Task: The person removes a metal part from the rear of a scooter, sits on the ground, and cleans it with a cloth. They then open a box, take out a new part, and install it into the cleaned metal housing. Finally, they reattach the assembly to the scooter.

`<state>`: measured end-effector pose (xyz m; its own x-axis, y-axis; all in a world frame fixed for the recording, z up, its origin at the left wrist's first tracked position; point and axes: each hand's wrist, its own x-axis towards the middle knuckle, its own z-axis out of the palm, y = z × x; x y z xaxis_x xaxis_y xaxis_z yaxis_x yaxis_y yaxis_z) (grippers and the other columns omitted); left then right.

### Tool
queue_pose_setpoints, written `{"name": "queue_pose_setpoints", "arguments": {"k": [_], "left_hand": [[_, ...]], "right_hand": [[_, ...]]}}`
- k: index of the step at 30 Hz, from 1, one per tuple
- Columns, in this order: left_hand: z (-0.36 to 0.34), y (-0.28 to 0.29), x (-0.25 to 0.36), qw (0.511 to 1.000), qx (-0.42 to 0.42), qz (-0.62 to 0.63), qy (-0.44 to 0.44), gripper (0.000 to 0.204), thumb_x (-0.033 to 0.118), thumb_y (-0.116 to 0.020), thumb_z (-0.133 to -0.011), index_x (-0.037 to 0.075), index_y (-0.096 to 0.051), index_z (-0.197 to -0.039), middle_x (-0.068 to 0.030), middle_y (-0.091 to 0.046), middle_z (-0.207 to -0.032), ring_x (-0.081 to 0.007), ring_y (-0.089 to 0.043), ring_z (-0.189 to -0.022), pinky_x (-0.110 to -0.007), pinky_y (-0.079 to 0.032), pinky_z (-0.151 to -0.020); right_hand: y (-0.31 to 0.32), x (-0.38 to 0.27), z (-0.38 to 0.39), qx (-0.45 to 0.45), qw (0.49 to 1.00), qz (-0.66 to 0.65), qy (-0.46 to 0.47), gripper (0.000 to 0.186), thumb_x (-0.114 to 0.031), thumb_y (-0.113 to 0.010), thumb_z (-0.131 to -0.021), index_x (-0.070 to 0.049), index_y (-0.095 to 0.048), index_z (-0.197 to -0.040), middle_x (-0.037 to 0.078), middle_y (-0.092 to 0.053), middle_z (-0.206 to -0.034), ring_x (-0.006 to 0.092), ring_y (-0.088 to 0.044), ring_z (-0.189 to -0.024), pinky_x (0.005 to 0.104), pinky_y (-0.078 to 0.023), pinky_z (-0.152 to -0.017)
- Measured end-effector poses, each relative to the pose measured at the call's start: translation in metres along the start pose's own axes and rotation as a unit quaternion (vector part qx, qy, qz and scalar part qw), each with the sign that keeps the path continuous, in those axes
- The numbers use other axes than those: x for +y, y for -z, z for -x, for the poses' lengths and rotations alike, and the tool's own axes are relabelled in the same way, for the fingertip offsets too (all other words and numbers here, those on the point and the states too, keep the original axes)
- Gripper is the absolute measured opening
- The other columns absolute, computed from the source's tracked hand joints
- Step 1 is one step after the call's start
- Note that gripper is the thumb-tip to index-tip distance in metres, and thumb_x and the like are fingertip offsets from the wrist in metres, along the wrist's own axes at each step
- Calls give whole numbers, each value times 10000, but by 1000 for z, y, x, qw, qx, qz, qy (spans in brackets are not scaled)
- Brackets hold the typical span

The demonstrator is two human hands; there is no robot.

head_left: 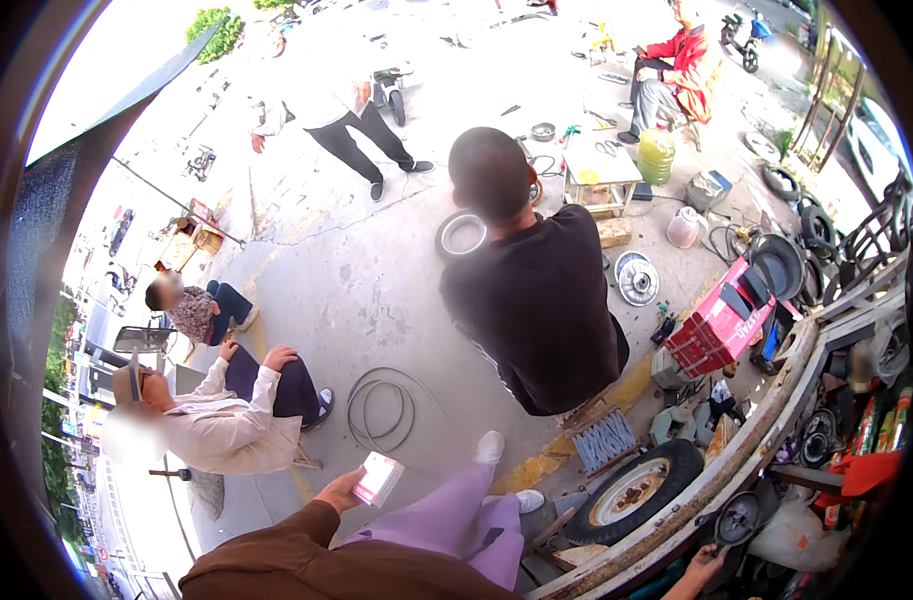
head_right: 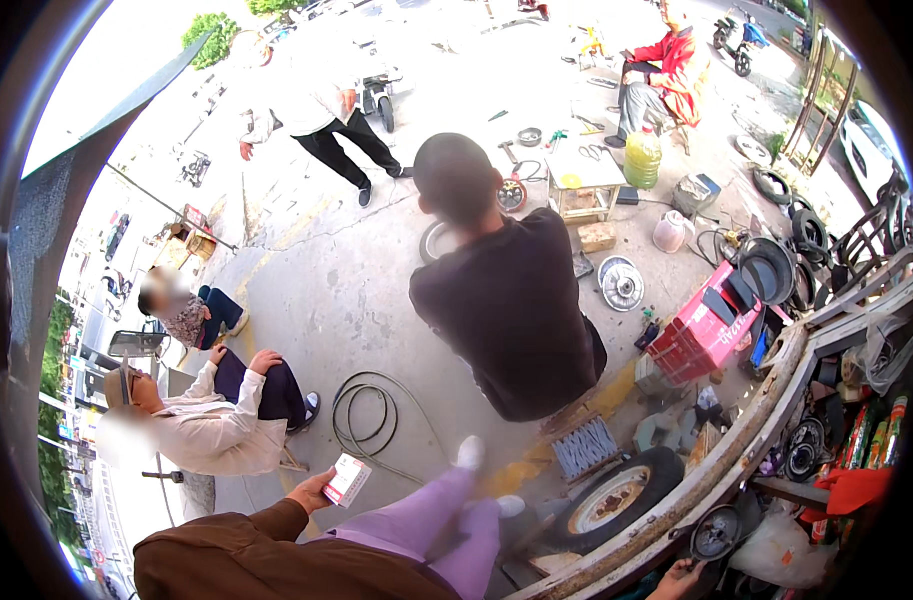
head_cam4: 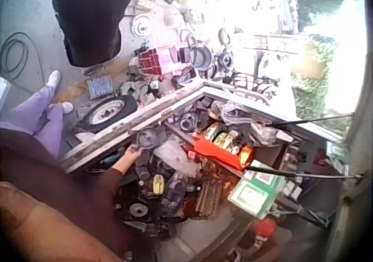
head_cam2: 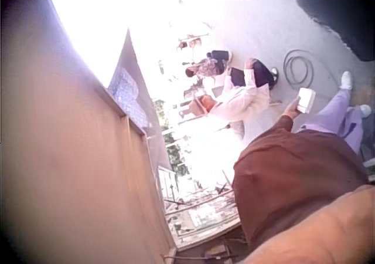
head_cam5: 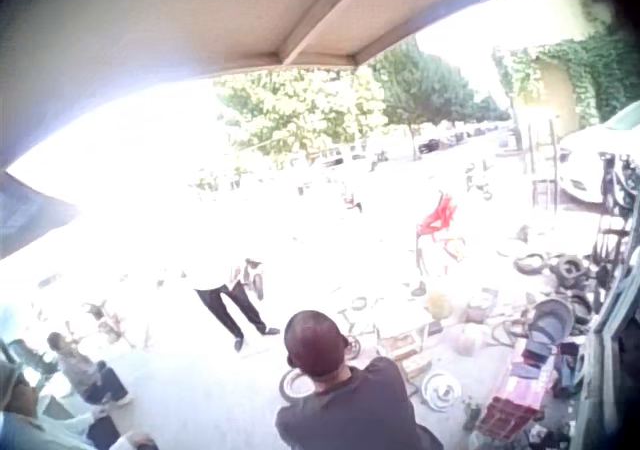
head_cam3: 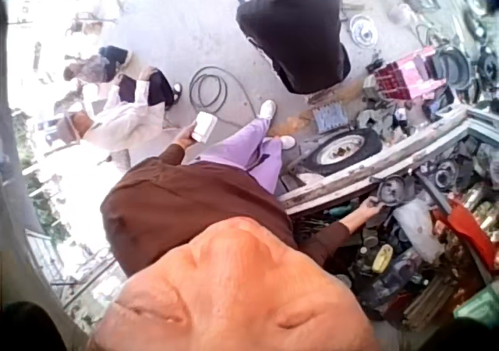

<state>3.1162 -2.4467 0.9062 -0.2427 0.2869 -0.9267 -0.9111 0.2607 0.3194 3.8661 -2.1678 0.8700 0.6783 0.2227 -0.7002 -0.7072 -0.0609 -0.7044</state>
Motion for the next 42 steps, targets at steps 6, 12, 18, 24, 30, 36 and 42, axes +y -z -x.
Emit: {"name": "queue_pose_setpoints", "arguments": {"k": [6, 12, 18, 24, 30, 36, 42], "left_hand": [[-37, -39, 2, 991, -112, -30, 67, 392, 216, -527, -955, -26, -482, -1259, -161, -563, -1252, -265, -552, -1148, -408, -413, -1023], [-71, -66, 15, 988, -133, -6, 82, 365, 239, -542, -951, 1, -518, -1226, -132, -596, -1203, -253, -581, -1105, -412, -437, -996], [-66, -30, 37, 986, -135, 85, 48, 385, 252, -559, -941, -4, -516, -1225, -146, -590, -1219, -281, -569, -1133, -441, -425, -1014], [-49, 21, 7, 977, -61, 201, -30, 399, 270, -678, -860, 32, -569, -1161, -107, -632, -1157, -268, -602, -1079, -444, -467, -963], [14, 52, -49, 946, -8, 316, -66, 404, 249, -655, -882, 23, -544, -1198, -117, -607, -1200, -275, -574, -1118, -472, -430, -999], [51, 106, -102, 924, 46, 361, -117, 400, 267, -692, -851, 60, -568, -1170, -89, -626, -1162, -265, -590, -1080, -470, -459, -956], [65, 119, -106, 922, 97, 353, -128, 432, 283, -716, -830, 71, -566, -1176, -87, -622, -1167, -263, -584, -1083, -468, -463, -954]], "right_hand": [[24, 5, 86, -254, 964, 31, -70, 213, -259, -631, -903, -86, -612, -1025, 33, -607, -907, 134, -526, -713, 276, -462, -575], [20, 98, 143, -213, 949, 191, -129, 317, -334, -535, -957, -127, -516, -1196, 29, -513, -780, 153, -497, -615, 255, -455, -551], [9, 192, 214, -277, 896, 253, -239, 164, -259, -566, -935, -121, -512, -1006, 23, -541, -820, 171, -519, -650, 316, -447, -571], [-27, 211, 239, -330, 819, 393, -257, 166, -273, -556, -939, -119, -514, -986, 23, -542, -819, 176, -515, -650, 318, -433, -570], [-91, 226, 240, -363, 756, 473, -272, 166, -273, -582, -920, -120, -519, -933, 12, -538, -747, 173, -511, -619, 327, -432, -557], [-125, 258, 219, -414, 707, 509, -263, 162, -252, -604, -906, -144, -483, -908, -3, -524, -737, 173, -537, -595, 325, -461, -544], [-139, 257, 235, -444, 674, 539, -242, 152, -221, -597, -911, -139, -469, -895, -1, -503, -728, 173, -539, -554, 320, -471, -512]]}}
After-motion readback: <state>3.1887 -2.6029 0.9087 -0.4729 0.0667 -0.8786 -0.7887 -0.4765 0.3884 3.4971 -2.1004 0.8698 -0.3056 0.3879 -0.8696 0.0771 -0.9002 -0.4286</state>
